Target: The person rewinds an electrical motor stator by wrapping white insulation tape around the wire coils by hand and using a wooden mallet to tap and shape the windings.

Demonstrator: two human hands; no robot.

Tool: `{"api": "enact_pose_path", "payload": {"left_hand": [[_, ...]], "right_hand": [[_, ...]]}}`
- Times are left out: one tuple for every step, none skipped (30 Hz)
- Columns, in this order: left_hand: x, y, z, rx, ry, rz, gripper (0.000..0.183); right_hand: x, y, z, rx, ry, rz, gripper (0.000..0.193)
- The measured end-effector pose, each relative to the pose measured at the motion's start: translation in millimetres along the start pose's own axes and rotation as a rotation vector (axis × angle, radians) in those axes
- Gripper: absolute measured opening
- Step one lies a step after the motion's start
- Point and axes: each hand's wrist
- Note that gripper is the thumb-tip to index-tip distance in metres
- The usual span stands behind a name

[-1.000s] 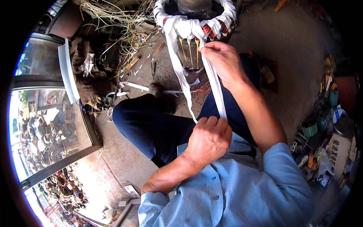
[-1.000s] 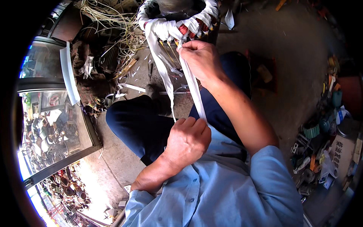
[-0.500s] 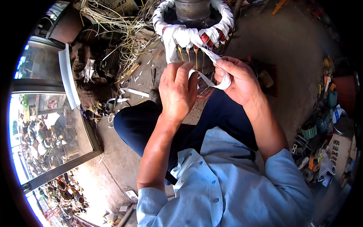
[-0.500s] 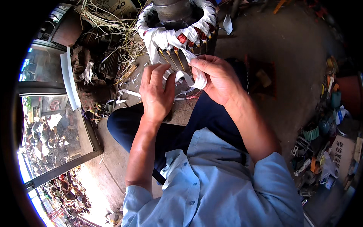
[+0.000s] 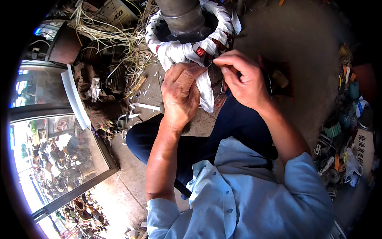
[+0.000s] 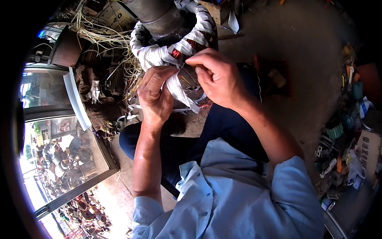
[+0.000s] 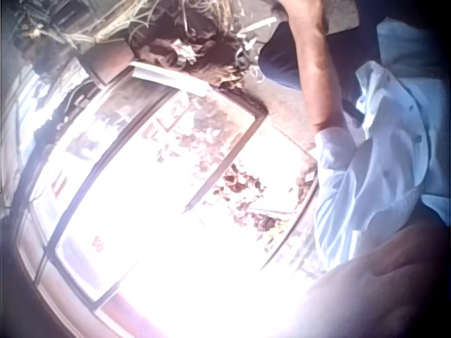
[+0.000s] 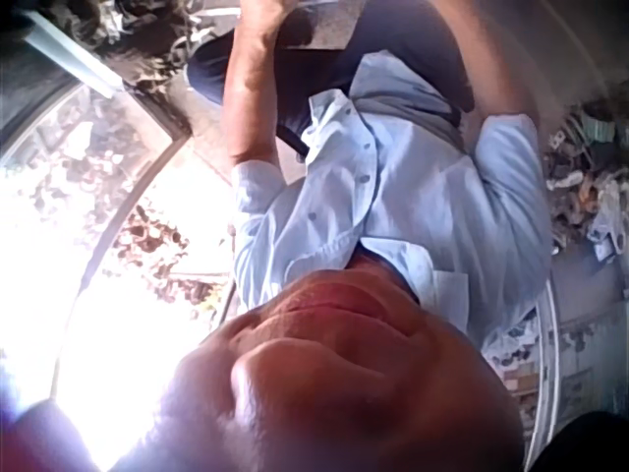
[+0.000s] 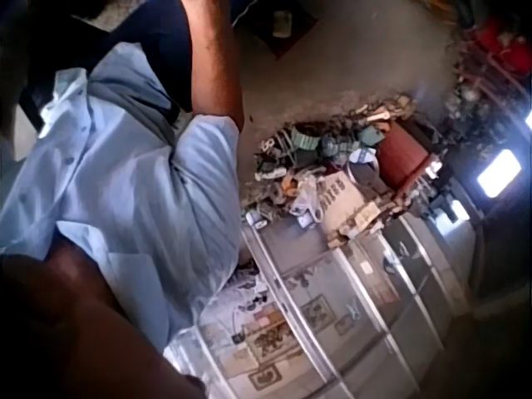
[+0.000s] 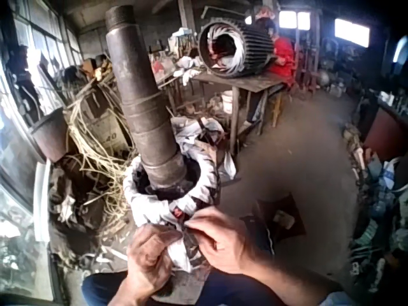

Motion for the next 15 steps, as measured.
{"api": "enact_pose_path", "payload": {"left_hand": [[2, -5, 3, -0.019, 0.015, -0.023, 0.023], [5, -9, 5, -0.038, 0.032, -0.045, 0.022], [7, -13, 7, -0.058, 0.048, -0.066, 0.021], [9, -14, 10, -0.047, 0.055, -0.065, 0.02], [11, -15, 14, -0.036, 0.062, -0.062, 0.019], [13, -14, 17, -0.026, 0.07, -0.06, 0.019], [14, -12, 16, -0.007, 0.078, -0.054, 0.016], [15, -10, 18, 0.005, 0.111, -0.054, 0.015], [17, -9, 22, 0.017, 0.145, -0.054, 0.014], [18, -8, 25, 0.029, 0.178, -0.054, 0.014], [16, -2, 25, 0.062, 0.249, -0.066, 0.012], [15, 4, 28, 0.13, 0.319, -0.081, 0.012], [16, 9, 27, 0.175, 0.381, -0.097, 0.018], [16, 15, 26, 0.221, 0.441, -0.114, 0.025], [18, 23, 33, 0.457, 0.654, -0.083, 0.032]], "right_hand": [[-1, -10, 7, 0.217, 0.199, -0.01, 0.029], [-4, -15, 3, 0.253, 0.26, -0.035, 0.031], [-7, -21, -2, 0.302, 0.299, -0.034, 0.031], [-11, -25, -6, 0.352, 0.338, -0.032, 0.031], [-13, -26, -3, 0.337, 0.361, -0.019, 0.026], [-11, -29, -1, 0.355, 0.378, -0.013, 0.024], [-8, -33, 2, 0.372, 0.394, -0.007, 0.022], [-5, -36, 5, 0.389, 0.41, -0.003, 0.02], [-3, -41, 8, 0.431, 0.433, 0.037, 0.016], [-1, -46, 11, 0.451, 0.442, 0.048, 0.016], [-1, -50, 14, 0.461, 0.45, 0.047, 0.016], [-1, -54, 18, 0.471, 0.458, 0.046, 0.016], [-1, -59, 19, 0.474, 0.45, 0.022, 0.015], [0, -64, 19, 0.475, 0.44, -0.002, 0.014], [0, -68, 19, 0.477, 0.43, -0.026, 0.014]]}}
Point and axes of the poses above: each hand's wrist, its own y-axis away from the middle knuckle, its own x-axis out of the back of the hand, z = x × y, and after that the axes turned 2 degrees about -z, right-handed
